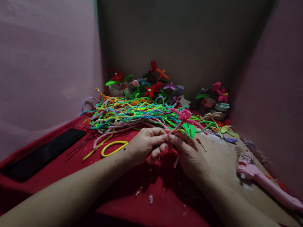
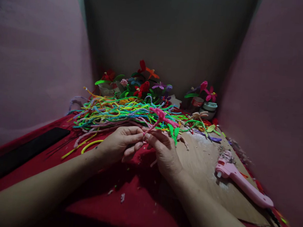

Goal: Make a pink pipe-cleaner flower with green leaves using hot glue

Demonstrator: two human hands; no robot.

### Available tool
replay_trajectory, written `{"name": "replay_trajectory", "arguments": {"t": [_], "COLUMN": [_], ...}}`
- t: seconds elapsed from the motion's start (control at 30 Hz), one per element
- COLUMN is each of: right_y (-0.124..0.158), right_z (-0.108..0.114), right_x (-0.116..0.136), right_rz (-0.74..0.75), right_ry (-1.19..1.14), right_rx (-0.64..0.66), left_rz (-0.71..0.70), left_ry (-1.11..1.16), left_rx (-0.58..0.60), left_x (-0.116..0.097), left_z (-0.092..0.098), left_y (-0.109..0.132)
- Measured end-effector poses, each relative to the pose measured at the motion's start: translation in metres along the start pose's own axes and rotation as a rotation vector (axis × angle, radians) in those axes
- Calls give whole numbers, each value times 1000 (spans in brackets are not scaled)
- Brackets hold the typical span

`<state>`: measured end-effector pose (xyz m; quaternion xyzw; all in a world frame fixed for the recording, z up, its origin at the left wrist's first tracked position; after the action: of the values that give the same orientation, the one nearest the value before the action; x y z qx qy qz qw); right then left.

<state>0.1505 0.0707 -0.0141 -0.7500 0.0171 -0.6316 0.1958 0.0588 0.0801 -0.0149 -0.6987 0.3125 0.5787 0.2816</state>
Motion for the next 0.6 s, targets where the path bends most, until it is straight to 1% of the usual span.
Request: {"name": "replay_trajectory", "arguments": {"t": [0.1,0.2,0.27,0.33,0.43,0.6], "right_y": [0,-1,-1,-1,-1,1], "right_z": [0,-5,-6,-4,1,10], "right_x": [5,7,9,11,10,9], "right_rz": [-7,-21,-13,-6,-24,-47], "right_ry": [66,80,87,125,172,156], "right_rx": [-8,36,50,36,-13,-111], "left_rz": [15,39,62,76,45,-18], "left_ry": [93,155,172,139,-40,-407], "left_rx": [43,109,161,180,145,-30], "left_x": [3,7,10,11,7,-6], "left_z": [-1,-4,-7,-9,-7,0], "left_y": [-1,-2,-2,-3,-4,-3]}}
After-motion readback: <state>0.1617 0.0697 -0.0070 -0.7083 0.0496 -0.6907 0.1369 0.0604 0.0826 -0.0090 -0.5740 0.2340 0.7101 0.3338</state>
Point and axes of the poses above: each hand's wrist, its own y-axis away from the middle knuckle, its own z-axis out of the back of the hand, x = y × z, the point moved 9 cm from there along -y, towards the middle knuckle, and after that the axes turned 14 degrees about x, right-handed, at the moved point
